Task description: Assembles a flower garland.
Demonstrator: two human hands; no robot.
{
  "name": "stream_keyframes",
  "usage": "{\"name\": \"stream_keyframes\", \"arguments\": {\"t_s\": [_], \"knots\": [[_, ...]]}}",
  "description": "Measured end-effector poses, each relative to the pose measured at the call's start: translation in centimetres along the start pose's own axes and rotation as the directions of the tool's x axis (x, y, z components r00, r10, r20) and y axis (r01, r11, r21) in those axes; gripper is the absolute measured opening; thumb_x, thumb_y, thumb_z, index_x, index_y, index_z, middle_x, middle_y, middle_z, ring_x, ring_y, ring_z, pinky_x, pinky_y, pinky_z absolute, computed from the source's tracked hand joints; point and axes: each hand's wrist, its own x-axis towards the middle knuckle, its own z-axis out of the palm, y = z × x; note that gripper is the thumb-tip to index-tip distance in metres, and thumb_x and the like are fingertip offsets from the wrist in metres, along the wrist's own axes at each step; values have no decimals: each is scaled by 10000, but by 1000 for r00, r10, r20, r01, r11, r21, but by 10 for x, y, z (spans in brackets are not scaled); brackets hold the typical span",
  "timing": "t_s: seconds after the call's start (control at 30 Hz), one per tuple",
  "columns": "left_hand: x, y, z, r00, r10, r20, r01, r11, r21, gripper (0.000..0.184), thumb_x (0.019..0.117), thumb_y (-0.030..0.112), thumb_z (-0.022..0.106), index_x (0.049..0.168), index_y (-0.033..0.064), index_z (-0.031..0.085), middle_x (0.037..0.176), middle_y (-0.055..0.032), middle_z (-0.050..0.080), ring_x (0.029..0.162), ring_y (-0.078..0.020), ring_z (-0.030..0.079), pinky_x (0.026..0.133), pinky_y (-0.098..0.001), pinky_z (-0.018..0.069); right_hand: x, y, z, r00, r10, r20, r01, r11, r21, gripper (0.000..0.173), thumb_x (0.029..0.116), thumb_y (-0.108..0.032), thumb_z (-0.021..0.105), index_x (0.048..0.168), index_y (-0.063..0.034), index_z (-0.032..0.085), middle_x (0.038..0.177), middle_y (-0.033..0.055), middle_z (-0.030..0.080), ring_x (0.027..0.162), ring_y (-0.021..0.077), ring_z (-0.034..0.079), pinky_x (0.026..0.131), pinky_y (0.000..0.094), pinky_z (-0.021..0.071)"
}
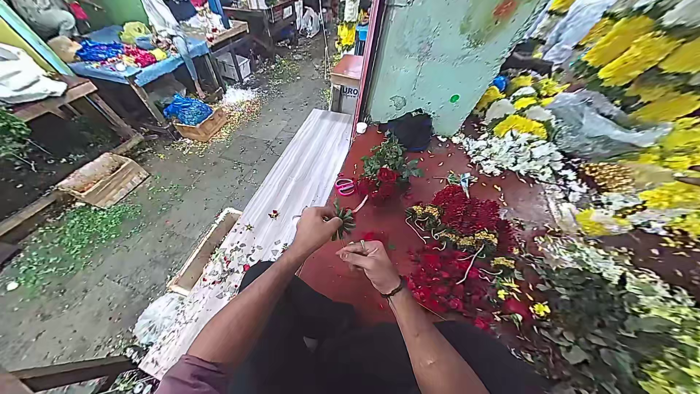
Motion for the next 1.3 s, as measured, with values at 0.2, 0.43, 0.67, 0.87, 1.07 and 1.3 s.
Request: {"name": "stream_keyframes", "arguments": {"t_s": [0.2,0.43,0.67,0.87,1.07,1.3], "knots": [[-24,-54,17,956,-295,-4,284,924,-254,204,932,282,738,865,94,776,786,-70,717,730,-193,663,702,-460,544,-3,28,29,985,133,106,-51,827,-560,224,981,-237,631,958,-93,802,918,13,770,881,53,704,860,314,570],[-43,-63,13,955,-260,144,293,901,-321,148,928,257,768,912,110,782,798,-19,725,675,-101,615,638,-336,501,6,-4,-7,982,147,-122,-179,933,-311,110,947,-112,713,975,-56,803,868,28,770,735,81,683,696,294,581],[-52,-47,-10,938,-83,336,165,960,-226,188,954,261,707,1021,109,796,940,-7,766,872,-91,707,855,-355,579,10,-4,-38,953,190,-237,-238,951,-195,102,936,-113,721,952,-50,800,653,-1,643,456,25,360,433,227,297],[-56,-54,-13,920,-140,365,225,953,-202,187,920,294,749,897,114,791,834,22,736,776,-68,660,767,-331,549,2,-20,-30,987,153,-49,-161,933,-321,117,945,-98,695,956,-48,800,837,12,759,676,33,635,635,231,521],[-43,-67,5,911,-212,352,255,964,-79,191,837,308,795,871,121,784,827,-9,734,782,-127,676,767,-422,558,-23,-25,-24,976,216,31,-170,842,-512,144,956,-144,669,953,-75,796,854,-9,752,737,19,657,715,242,553],[-52,-86,-8,930,-264,255,271,963,7,191,866,312,751,913,128,775,803,-14,715,716,-131,646,704,-430,540,-95,-150,-56,891,-267,368,386,871,-304,681,932,-740,414,900,-130,715,896,59,757,1095,308,708,1176,654,381]]}}
